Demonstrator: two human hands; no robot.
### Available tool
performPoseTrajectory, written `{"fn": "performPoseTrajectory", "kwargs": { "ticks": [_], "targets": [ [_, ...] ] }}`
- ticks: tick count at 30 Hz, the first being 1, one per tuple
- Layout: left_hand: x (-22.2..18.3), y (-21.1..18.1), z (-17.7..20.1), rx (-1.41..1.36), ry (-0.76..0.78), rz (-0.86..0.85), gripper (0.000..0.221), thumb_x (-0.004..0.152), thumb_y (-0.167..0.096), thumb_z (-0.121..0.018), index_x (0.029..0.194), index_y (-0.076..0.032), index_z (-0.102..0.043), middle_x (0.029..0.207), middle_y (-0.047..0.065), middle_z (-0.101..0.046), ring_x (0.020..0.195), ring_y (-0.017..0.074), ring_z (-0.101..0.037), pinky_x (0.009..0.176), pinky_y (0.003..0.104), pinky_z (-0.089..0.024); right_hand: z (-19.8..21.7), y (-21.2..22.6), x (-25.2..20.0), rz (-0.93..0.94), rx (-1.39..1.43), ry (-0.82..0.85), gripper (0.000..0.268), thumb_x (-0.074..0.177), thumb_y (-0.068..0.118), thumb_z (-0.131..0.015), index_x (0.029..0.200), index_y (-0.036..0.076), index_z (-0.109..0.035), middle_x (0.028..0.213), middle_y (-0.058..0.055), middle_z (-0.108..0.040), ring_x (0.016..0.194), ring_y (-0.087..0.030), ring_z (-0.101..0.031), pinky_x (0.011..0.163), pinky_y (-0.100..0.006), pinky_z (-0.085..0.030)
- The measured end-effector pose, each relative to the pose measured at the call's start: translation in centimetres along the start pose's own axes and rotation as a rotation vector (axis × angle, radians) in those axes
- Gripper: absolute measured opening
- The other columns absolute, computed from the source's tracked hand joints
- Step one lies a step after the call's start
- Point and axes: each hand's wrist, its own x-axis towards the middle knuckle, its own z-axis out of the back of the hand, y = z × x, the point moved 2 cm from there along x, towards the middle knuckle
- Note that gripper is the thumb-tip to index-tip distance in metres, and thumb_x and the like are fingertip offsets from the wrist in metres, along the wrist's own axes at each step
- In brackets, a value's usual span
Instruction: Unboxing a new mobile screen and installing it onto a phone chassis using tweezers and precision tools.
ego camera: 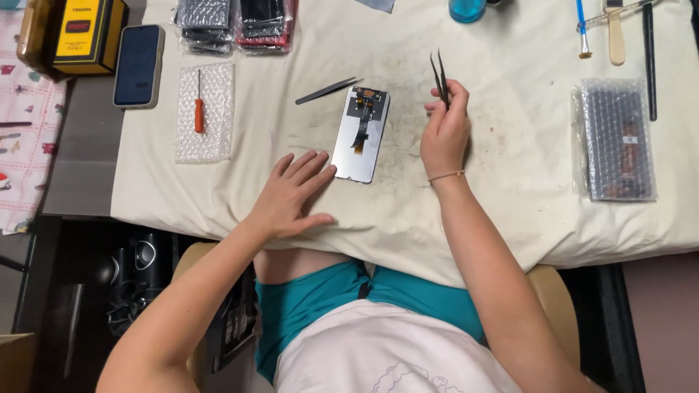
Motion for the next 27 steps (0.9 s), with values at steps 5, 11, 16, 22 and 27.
{"fn": "performPoseTrajectory", "kwargs": {
  "ticks": [5, 11, 16, 22, 27],
  "targets": [
    [3.0, 1.3, -2.0, -0.104, -0.188, 0.047, 0.028, 0.093, -0.04, -0.072, 0.116, -0.023, -0.07, 0.138, 0.0, -0.062, 0.132, 0.0208, -0.058, 0.111, 0.045, -0.042, 1.3, 1.0, -0.7, 0.046, 0.061, 0.005, 0.025, 0.105, 0.001, -0.044, 0.13, 0.005, -0.044, 0.091, -0.013, -0.061, 0.073, -0.027, -0.065, 0.071, -0.04, -0.056],
    [8.1, 1.4, -1.0, -0.227, -0.13, 0.02, 0.044, 0.09, -0.048, -0.074, 0.124, -0.02, -0.07, 0.14, 0.006, -0.063, 0.138, 0.0249, -0.054, 0.117, 0.049, -0.036, 2.1, 1.8, -0.8, -0.059, 0.042, -0.091, 0.033, 0.117, 0.025, -0.037, 0.126, 0.006, -0.062, 0.117, -0.012, -0.068, 0.106, -0.022, -0.065, 0.101, -0.04, -0.049],
    [11.6, 2.9, 0.8, -0.27, -0.115, 0.067, 0.06, 0.087, -0.066, -0.069, 0.116, -0.013, -0.072, 0.118, 0.012, -0.072, 0.116, 0.0285, -0.068, 0.107, 0.05, -0.042, 1.4, 0.9, -1.3, -0.217, 0.153, -0.003, 0.015, 0.108, 0.002, -0.063, 0.122, 0.001, -0.063, 0.088, -0.006, -0.063, 0.066, -0.014, -0.06, 0.067, -0.028, -0.053],
    [16.3, 10.2, -2.1, -0.042, -0.065, 0.435, 0.038, 0.081, -0.04, -0.079, 0.109, -0.016, -0.072, 0.091, 0.002, -0.063, 0.085, 0.0262, -0.067, 0.072, 0.042, -0.052, 0.3, 4.4, 1.8, -0.221, -0.092, 0.515, 0.079, 0.07, 0.022, -0.098, 0.139, 0.006, -0.064, 0.108, -0.013, -0.066, 0.087, -0.021, -0.064, 0.076, -0.028, -0.057],
    [16.8, 11.0, 0.3, -0.303, -0.093, 0.399, 0.015, 0.092, -0.023, -0.071, 0.101, -0.012, -0.068, 0.084, 0.005, -0.065, 0.081, 0.0279, -0.07, 0.074, 0.041, -0.054, -1.2, 5.5, 3.2, -0.269, -0.424, 0.777, 0.08, 0.071, 0.04, -0.093, 0.142, 0.018, -0.064, 0.1, -0.007, -0.065, 0.095, -0.029, -0.068, 0.088, -0.044, -0.055]
  ]
}}
